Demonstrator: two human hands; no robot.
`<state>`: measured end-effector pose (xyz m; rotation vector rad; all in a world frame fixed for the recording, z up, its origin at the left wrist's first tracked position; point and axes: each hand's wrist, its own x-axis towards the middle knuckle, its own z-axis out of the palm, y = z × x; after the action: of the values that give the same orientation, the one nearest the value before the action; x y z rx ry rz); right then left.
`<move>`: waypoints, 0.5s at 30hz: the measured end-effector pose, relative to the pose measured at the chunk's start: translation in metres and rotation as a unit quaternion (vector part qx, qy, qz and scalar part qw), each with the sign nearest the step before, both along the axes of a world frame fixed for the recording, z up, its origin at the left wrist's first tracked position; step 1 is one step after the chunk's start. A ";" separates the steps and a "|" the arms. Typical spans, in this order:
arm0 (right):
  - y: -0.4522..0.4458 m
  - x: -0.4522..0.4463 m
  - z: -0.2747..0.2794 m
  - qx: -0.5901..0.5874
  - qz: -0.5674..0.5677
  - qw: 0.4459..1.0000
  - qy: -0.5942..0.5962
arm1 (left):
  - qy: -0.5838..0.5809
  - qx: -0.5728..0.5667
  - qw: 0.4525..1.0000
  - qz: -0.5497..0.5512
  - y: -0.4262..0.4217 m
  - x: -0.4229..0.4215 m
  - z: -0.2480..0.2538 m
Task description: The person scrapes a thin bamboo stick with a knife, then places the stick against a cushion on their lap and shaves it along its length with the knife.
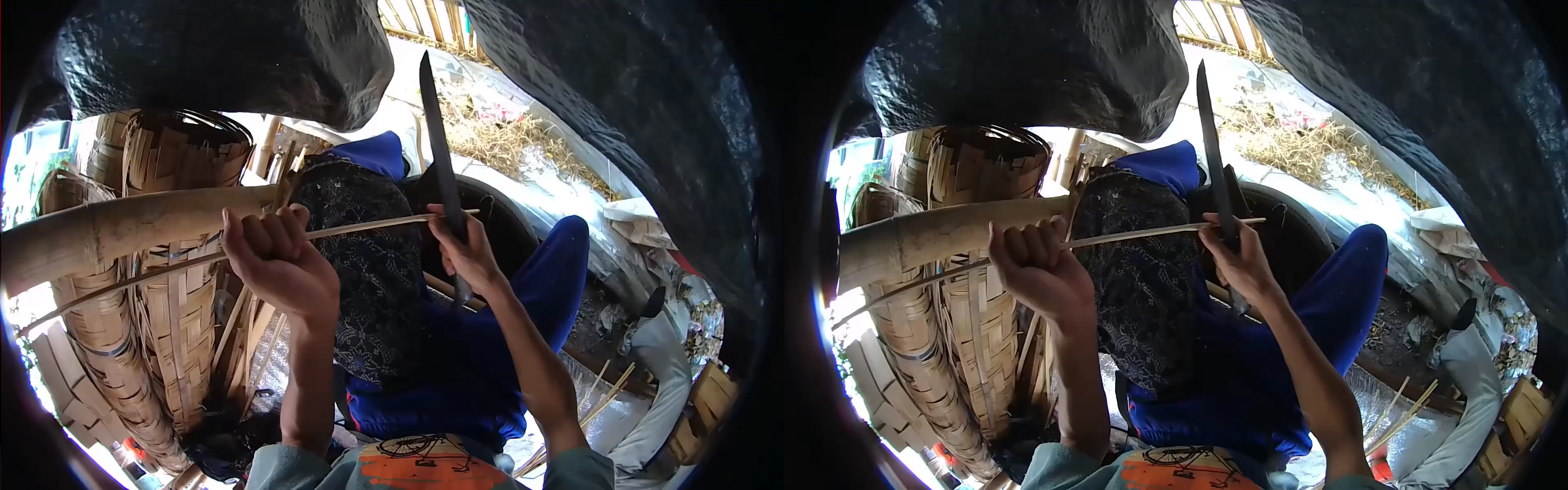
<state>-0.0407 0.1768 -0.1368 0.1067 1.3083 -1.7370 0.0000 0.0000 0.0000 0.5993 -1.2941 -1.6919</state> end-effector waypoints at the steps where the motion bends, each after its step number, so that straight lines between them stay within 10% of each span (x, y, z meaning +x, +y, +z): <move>1: 0.005 0.003 0.011 0.034 -0.011 0.999 0.034 | -0.001 0.000 1.000 0.004 0.004 -0.001 0.002; 9: -0.012 -0.007 -0.016 0.012 -0.041 0.999 0.028 | -0.049 0.007 0.998 0.028 0.013 -0.004 0.007; 15: -0.031 -0.047 -0.038 0.056 0.163 0.982 0.077 | 0.039 0.072 0.997 -0.012 -0.041 0.005 0.053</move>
<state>-0.0878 0.1459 -0.1743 -0.1734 1.4455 -1.4160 0.0049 -0.0410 0.0534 0.5970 -1.1344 -1.8226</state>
